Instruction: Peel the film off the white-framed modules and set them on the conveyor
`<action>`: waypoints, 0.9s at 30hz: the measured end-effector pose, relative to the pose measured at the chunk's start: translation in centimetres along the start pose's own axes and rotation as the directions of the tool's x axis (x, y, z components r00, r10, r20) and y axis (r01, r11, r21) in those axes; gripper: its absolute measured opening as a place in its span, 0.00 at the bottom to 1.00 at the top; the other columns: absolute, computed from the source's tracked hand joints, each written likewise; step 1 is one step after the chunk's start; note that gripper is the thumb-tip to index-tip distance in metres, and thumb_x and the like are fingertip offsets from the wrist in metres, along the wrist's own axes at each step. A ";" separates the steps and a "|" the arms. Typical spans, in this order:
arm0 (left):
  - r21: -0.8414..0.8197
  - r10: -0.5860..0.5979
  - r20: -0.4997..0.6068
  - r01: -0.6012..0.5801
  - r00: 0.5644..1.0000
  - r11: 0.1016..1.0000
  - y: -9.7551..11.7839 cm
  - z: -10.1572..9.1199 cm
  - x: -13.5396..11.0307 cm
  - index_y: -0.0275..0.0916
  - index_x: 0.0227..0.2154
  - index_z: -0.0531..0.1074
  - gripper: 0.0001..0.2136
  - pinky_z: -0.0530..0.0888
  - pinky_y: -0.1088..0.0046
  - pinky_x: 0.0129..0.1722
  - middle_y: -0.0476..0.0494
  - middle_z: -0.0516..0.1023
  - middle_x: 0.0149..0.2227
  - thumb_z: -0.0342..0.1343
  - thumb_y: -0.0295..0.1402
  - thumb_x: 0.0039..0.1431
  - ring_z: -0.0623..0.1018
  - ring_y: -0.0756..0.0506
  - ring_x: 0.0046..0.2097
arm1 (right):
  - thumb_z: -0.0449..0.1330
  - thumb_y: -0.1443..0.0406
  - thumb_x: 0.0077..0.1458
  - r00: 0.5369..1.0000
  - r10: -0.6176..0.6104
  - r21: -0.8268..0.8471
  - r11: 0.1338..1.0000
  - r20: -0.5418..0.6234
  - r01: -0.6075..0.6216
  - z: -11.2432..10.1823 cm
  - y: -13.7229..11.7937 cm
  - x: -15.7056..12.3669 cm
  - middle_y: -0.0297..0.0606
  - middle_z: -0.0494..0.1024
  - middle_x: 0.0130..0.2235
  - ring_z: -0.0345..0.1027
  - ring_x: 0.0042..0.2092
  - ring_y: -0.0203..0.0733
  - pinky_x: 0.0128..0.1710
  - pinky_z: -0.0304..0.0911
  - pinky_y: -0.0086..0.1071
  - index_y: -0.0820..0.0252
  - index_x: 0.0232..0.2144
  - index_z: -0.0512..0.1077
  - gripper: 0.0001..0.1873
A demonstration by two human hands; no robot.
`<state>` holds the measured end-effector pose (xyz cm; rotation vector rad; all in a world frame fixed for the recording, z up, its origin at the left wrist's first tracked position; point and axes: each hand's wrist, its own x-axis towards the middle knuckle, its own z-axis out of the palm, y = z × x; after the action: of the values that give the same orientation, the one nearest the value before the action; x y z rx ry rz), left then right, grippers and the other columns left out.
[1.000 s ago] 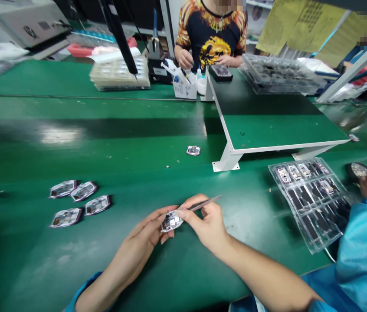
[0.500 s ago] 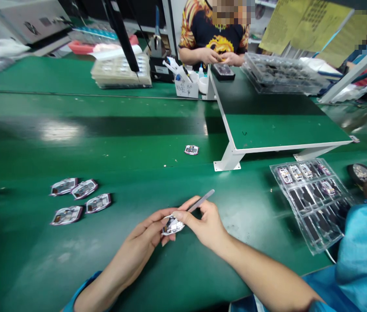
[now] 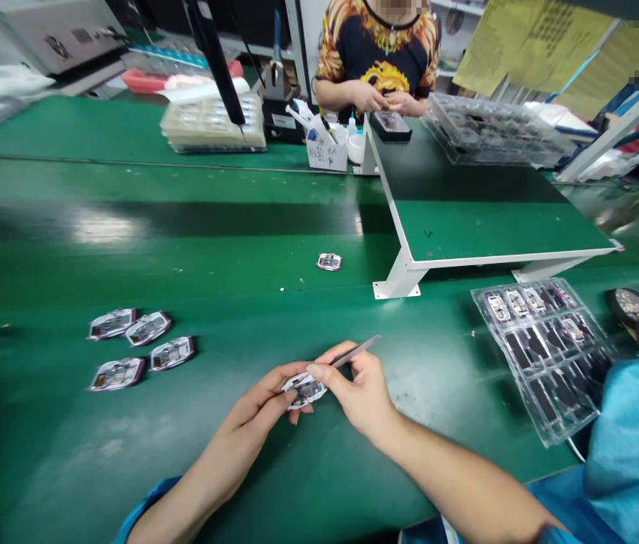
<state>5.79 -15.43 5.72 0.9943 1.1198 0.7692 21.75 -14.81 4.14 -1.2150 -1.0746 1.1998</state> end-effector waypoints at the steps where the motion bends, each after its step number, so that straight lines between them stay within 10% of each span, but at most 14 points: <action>1: -0.001 0.005 0.007 -0.005 1.000 1.000 -0.1 -0.1 0.0 0.37 0.43 0.75 0.14 0.69 0.71 0.31 0.45 0.77 0.29 0.55 0.35 0.55 0.73 0.45 0.30 | 0.69 0.58 0.48 1.000 0.000 0.003 1.000 -0.003 0.000 0.0 0.0 0.0 0.34 0.78 0.27 0.72 0.30 0.40 0.32 0.67 0.32 0.58 0.26 0.75 0.11; 27: 0.122 0.024 0.086 -0.034 0.996 0.992 0.1 -1.0 0.1 0.37 0.46 0.75 0.16 0.69 0.72 0.31 0.45 0.78 0.31 0.56 0.37 0.56 0.72 0.47 0.29 | 0.69 0.59 0.49 0.997 -0.040 0.107 0.994 0.072 0.032 0.0 -0.4 0.0 0.34 0.78 0.29 0.71 0.32 0.40 0.32 0.66 0.32 0.56 0.26 0.75 0.09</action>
<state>4.86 -15.01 5.63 1.1392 1.0920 0.6813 21.78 -14.83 4.56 -1.0731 -1.0692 1.2662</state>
